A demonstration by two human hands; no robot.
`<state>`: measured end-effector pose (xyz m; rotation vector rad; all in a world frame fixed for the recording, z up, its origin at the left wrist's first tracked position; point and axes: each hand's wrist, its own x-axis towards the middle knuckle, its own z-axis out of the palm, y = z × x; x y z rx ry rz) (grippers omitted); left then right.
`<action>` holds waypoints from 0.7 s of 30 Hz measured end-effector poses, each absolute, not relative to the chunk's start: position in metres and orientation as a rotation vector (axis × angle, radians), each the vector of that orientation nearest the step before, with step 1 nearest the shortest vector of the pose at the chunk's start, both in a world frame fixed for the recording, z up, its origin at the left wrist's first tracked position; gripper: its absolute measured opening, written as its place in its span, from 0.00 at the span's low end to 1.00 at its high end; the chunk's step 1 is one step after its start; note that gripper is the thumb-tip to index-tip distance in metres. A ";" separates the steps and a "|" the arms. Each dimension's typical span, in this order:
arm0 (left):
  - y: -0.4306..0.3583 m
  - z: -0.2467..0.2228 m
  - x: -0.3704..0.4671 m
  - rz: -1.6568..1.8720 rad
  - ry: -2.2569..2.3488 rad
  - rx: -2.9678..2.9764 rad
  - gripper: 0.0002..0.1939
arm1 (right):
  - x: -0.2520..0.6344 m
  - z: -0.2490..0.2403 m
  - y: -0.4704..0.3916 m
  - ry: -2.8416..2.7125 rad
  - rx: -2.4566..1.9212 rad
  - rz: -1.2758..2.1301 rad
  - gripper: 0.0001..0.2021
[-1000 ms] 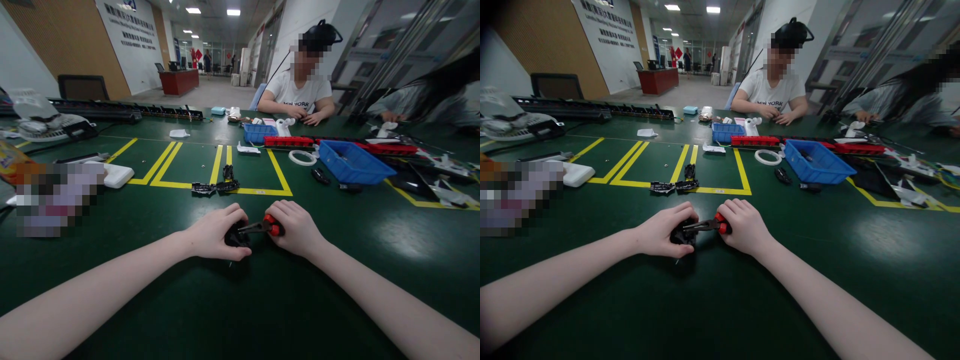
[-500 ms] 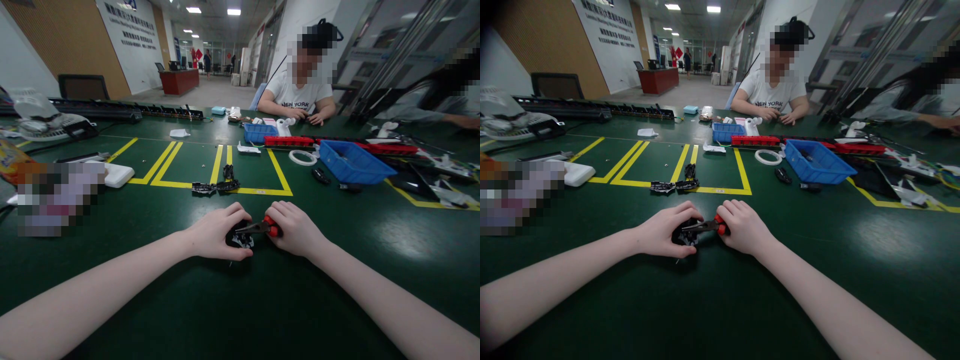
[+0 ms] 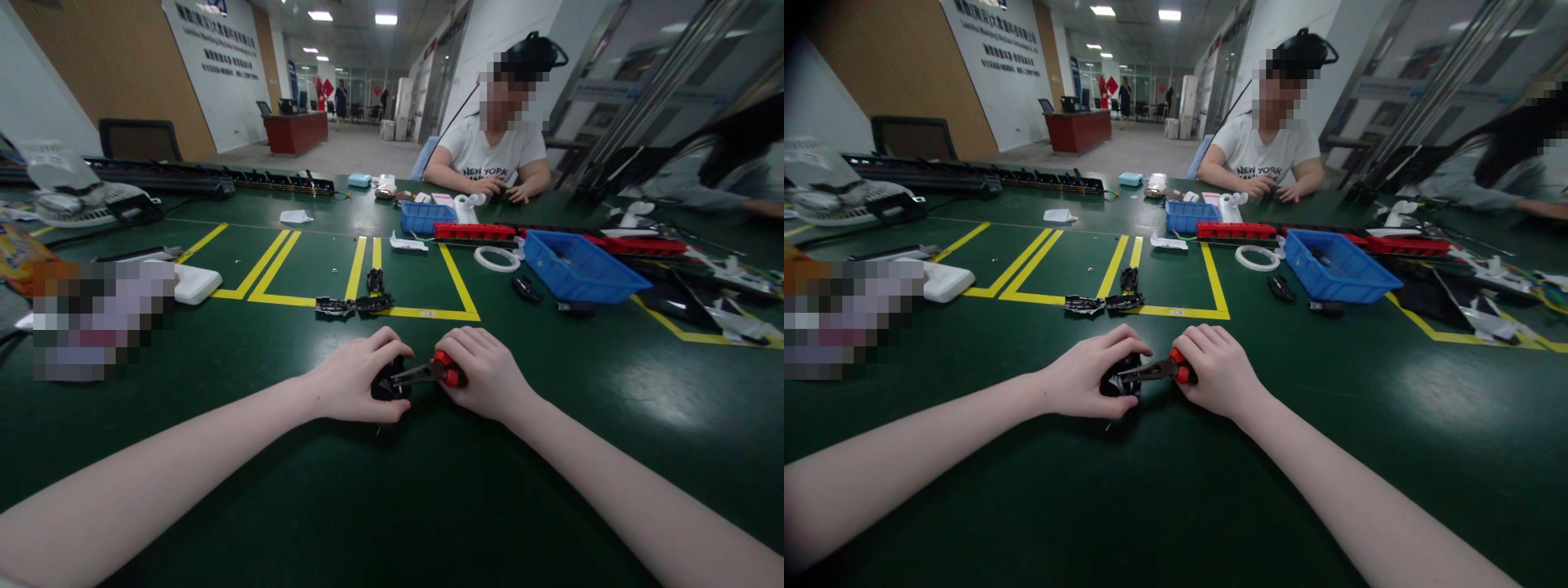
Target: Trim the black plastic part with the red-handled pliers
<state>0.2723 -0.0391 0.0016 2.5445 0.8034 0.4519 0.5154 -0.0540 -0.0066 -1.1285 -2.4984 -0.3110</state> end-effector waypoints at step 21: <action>-0.041 -0.005 0.275 0.539 0.822 2.555 0.28 | 0.509 -0.004 -0.055 -2.577 -1.187 -0.332 0.07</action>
